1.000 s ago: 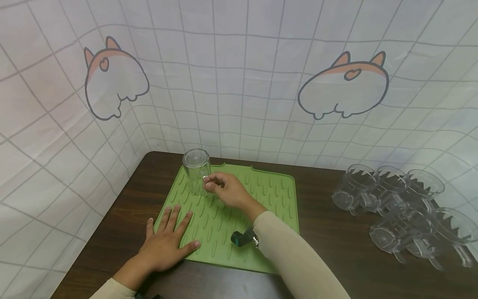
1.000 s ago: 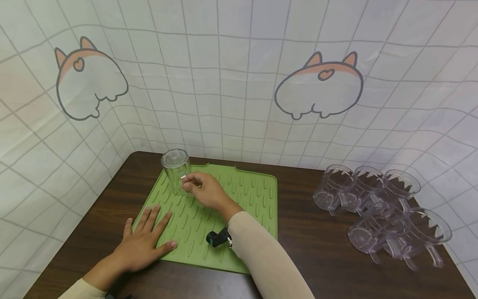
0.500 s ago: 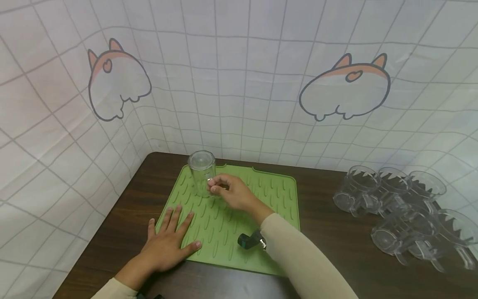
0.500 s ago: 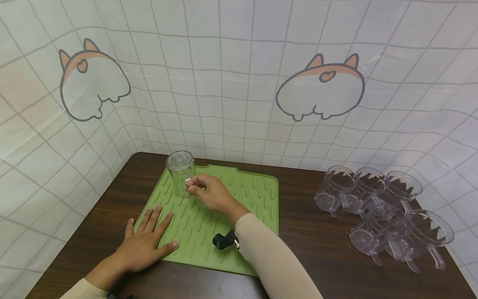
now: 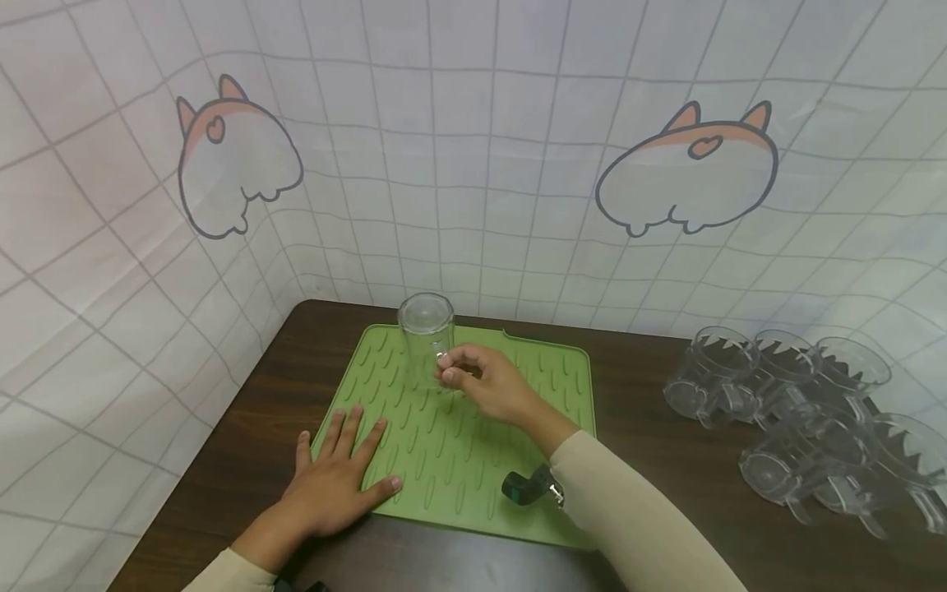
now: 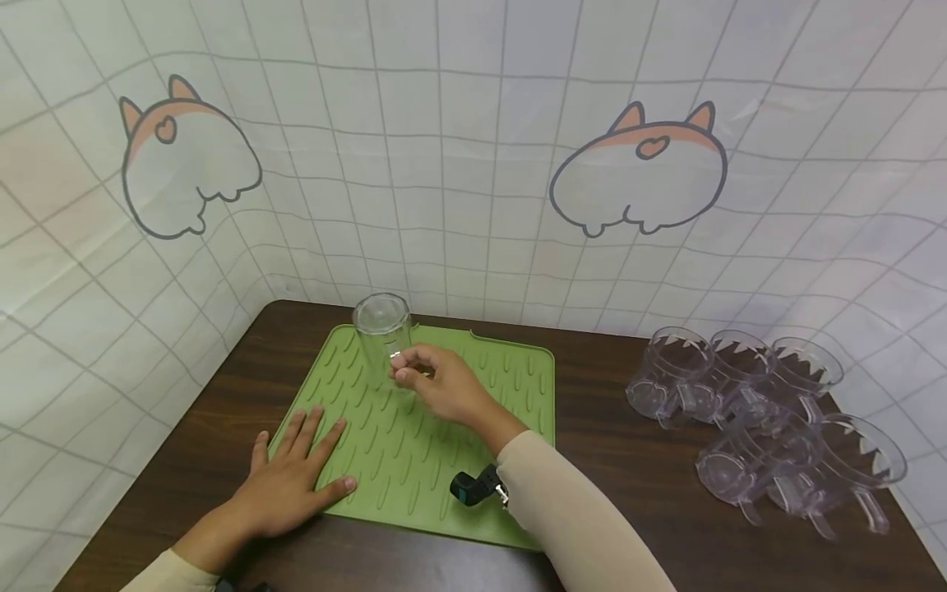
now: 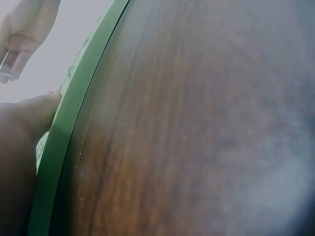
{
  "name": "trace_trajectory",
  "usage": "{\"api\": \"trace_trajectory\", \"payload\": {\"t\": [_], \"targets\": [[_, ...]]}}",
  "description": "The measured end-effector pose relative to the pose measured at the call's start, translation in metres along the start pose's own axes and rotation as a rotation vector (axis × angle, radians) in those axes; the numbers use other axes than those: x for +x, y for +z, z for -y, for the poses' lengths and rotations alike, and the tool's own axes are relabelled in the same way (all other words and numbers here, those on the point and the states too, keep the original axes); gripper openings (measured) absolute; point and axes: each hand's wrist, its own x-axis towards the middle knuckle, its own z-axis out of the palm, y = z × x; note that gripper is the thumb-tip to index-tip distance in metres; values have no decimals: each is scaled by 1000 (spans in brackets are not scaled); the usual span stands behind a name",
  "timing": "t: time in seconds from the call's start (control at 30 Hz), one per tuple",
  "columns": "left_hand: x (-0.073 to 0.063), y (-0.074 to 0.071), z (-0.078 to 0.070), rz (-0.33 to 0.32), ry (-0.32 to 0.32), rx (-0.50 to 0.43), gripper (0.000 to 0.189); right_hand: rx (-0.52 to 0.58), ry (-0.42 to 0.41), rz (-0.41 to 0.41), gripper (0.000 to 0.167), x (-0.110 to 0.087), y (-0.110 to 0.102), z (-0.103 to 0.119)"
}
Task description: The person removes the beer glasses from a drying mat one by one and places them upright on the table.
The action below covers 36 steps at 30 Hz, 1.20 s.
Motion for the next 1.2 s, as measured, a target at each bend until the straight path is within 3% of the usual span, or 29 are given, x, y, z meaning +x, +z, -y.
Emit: {"api": "trace_trajectory", "payload": {"t": [0.63, 0.97, 1.2], "targets": [[-1, 3, 0, -18, 2, 5, 91, -10, -46, -28, 17, -46, -27, 9], [-1, 0, -2, -14, -2, -2, 91, -33, 0, -70, 15, -71, -46, 10], [-1, 1, -1, -11, -2, -3, 91, -52, -19, -117, 12, -88, -54, 14]]}}
